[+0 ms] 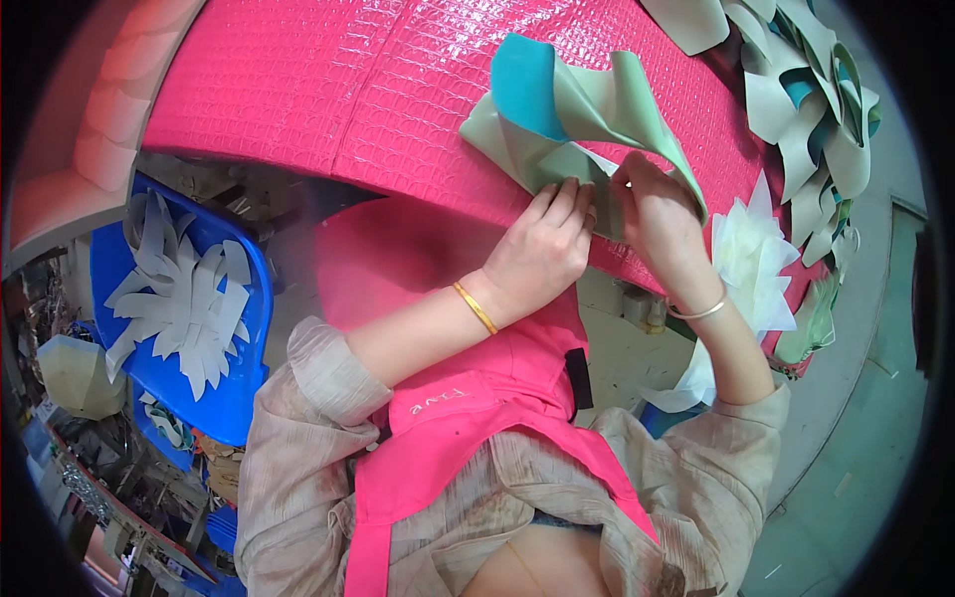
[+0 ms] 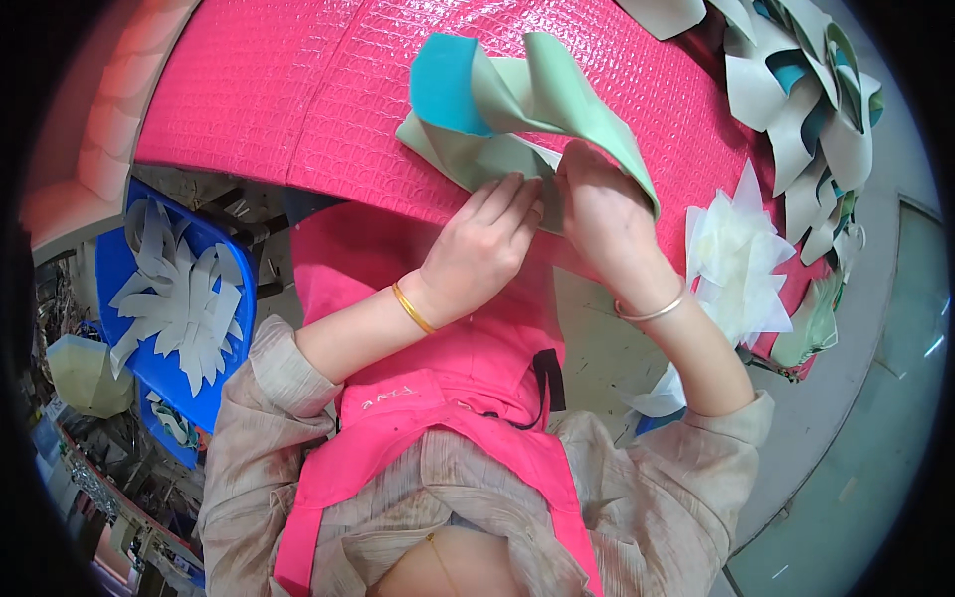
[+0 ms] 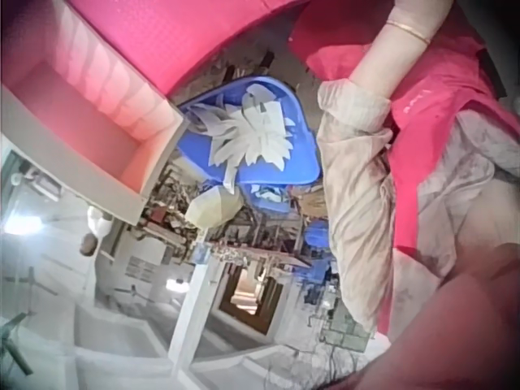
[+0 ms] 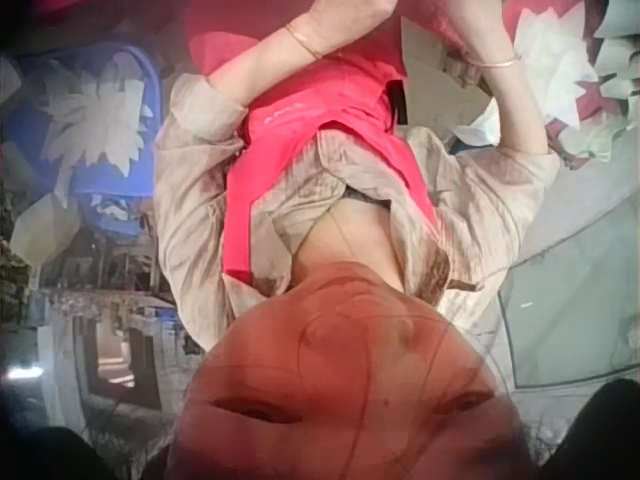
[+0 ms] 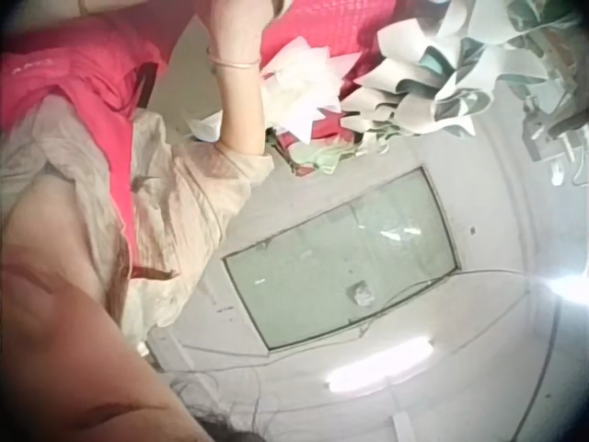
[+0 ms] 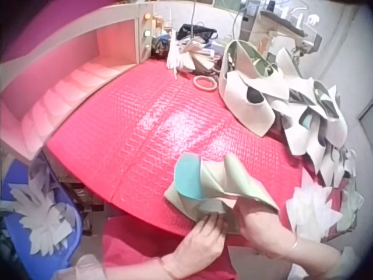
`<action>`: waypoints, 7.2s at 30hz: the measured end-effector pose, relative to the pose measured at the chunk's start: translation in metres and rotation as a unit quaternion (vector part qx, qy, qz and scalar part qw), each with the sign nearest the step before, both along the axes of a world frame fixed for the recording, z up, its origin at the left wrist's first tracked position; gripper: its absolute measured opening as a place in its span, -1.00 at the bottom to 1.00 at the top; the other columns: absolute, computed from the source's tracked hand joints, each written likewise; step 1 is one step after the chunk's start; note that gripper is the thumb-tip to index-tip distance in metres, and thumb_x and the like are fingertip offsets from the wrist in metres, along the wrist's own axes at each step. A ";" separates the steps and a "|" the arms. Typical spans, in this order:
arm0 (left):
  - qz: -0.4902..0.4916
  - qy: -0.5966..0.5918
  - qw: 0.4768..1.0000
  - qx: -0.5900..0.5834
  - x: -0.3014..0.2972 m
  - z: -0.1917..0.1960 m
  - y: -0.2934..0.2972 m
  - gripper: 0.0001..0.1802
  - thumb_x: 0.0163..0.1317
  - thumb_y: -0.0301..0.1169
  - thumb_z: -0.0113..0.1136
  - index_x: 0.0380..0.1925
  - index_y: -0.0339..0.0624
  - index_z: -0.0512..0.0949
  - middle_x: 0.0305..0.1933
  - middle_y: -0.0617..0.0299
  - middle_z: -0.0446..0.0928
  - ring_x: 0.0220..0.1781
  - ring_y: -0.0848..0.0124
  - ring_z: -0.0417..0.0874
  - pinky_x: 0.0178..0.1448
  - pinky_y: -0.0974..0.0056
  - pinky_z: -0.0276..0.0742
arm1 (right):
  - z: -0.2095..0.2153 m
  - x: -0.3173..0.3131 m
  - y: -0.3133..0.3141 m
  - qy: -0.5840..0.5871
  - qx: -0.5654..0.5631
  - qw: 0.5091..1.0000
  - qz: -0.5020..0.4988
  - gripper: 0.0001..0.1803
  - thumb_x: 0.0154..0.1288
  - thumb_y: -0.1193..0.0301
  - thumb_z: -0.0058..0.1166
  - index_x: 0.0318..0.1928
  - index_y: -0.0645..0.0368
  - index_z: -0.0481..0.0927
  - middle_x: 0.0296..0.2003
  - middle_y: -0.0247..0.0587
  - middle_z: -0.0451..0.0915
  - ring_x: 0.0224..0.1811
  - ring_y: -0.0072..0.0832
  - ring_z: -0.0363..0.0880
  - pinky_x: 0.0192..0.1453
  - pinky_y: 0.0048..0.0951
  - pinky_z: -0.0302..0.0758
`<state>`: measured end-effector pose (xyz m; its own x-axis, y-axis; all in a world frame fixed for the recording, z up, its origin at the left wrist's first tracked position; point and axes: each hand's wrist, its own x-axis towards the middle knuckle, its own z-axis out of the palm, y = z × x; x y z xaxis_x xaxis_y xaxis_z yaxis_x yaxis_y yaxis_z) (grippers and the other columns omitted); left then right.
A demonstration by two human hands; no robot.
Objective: The person assembles shoe components by hand, fitting a white upper piece onto a green sole. They repeatedly adjust the fit, smooth the edges, and insert a white paper insert into the shoe. The process is repeated for multiple units on a pink work surface.
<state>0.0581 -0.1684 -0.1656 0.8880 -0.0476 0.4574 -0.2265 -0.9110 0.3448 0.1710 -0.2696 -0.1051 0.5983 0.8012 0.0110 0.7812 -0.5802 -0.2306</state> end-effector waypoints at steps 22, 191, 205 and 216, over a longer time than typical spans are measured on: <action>0.028 0.036 0.997 0.061 0.017 0.001 -0.011 -0.52 0.00 -0.22 0.12 -0.06 -0.22 0.45 0.05 0.12 0.38 -0.01 0.31 0.35 0.08 0.26 0.29 | -0.018 0.024 -0.028 -0.032 -0.093 0.995 0.000 -0.69 -0.03 0.61 0.00 -0.18 0.17 0.43 -0.26 -0.02 0.51 -0.22 -0.07 0.50 -0.16 -0.19 0.42; -0.031 0.095 0.987 -0.126 0.033 0.022 0.069 -0.61 0.04 -0.29 0.12 -0.11 -0.19 0.47 -0.21 0.08 0.38 -0.06 0.23 0.43 0.05 0.24 0.35 | 0.017 0.125 0.010 0.613 0.000 0.789 -0.024 -0.41 0.00 0.25 0.17 0.02 0.35 0.44 -0.16 -0.25 0.54 -0.15 -0.50 0.49 -0.07 -0.43 0.45; -0.039 0.008 0.994 -0.100 0.018 0.028 -0.003 -0.67 -0.04 -0.39 0.18 -0.29 -0.39 0.45 -0.22 0.03 0.46 -0.11 0.19 0.48 -0.05 0.29 0.47 | 0.013 0.104 0.054 0.305 -0.149 0.928 0.156 -0.75 -0.09 0.48 0.18 -0.32 0.32 0.56 -0.47 0.00 0.58 -0.42 -0.30 0.58 -0.27 -0.35 0.47; 0.018 0.100 0.995 0.006 0.032 0.020 0.023 -0.54 -0.08 -0.37 0.20 -0.11 -0.27 0.43 -0.18 0.13 0.39 -0.15 0.31 0.43 -0.05 0.27 0.41 | 0.003 0.098 0.061 0.088 -0.211 0.952 0.204 -0.72 -0.05 0.36 0.18 -0.37 0.31 0.51 -0.51 0.10 0.52 -0.37 -0.03 0.52 -0.25 -0.16 0.43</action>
<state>0.0902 -0.1458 -0.1455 0.9622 -0.0182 0.2719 -0.1214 -0.9219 0.3679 0.2688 -0.2085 -0.1021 0.1987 0.8780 -0.4354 0.9322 -0.3065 -0.1926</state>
